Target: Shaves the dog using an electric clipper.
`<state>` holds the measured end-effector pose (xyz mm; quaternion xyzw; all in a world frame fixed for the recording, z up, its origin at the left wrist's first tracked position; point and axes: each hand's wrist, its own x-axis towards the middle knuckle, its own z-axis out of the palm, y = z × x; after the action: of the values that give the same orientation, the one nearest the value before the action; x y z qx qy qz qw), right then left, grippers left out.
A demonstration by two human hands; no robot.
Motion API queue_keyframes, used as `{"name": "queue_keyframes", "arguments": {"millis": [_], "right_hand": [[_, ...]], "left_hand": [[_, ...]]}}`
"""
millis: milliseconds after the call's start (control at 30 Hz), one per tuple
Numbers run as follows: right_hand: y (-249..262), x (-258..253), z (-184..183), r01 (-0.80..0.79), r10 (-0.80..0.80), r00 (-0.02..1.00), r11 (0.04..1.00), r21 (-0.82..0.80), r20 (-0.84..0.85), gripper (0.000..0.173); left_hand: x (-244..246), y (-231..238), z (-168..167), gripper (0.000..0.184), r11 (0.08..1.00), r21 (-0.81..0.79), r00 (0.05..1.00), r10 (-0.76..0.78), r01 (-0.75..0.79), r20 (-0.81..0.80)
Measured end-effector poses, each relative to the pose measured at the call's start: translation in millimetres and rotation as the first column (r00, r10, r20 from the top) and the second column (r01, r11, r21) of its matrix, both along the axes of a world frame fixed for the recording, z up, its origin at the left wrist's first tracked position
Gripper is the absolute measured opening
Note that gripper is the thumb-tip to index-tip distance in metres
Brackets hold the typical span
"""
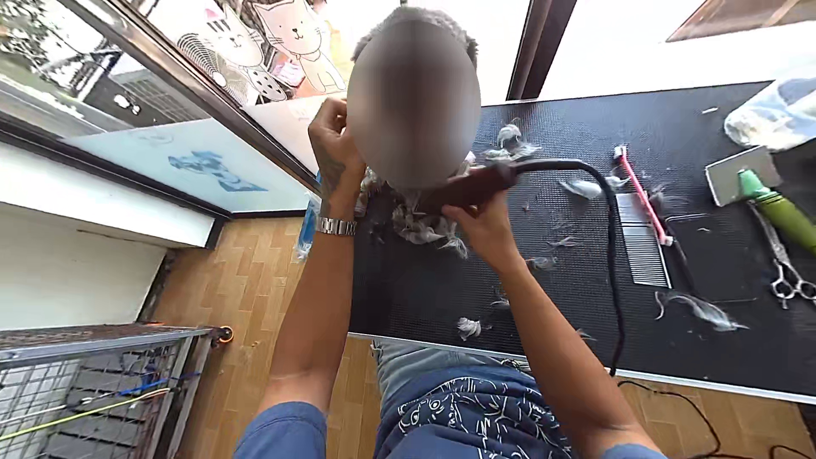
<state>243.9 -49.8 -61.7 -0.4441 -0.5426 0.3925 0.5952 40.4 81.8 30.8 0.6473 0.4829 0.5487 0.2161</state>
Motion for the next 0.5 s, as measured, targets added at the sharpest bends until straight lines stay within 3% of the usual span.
{"name": "queue_keyframes", "arguments": {"millis": [100, 200, 333, 500], "right_hand": [[-22.3, 26.4, -18.7, 0.134, -0.134, 0.975, 0.991, -0.014, -0.180, 0.065], [-26.0, 50.4, -20.4, 0.241, -0.237, 0.949, 0.971, -0.009, -0.208, 0.066], [-36.1, 70.7, -9.4, 0.276, -0.273, 0.951, 0.961, 0.002, -0.148, 0.064], [-36.6, 94.7, -2.2, 0.330, -0.295, 0.896, 0.943, 0.052, -0.331, 0.067]], "left_hand": [[1.7, -41.7, -35.1, 0.021, 0.998, -0.055, 0.998, 0.024, -0.021, 0.052], [37.9, -100.4, -84.5, 0.027, 0.955, -0.256, 0.987, -0.132, 0.153, 0.095], [86.0, -68.5, -136.9, 0.038, 0.920, -0.381, 0.987, -0.034, 0.093, 0.160], [110.5, -22.3, -144.0, 0.053, 0.880, -0.474, 0.992, 0.048, 0.013, 0.117]]}}
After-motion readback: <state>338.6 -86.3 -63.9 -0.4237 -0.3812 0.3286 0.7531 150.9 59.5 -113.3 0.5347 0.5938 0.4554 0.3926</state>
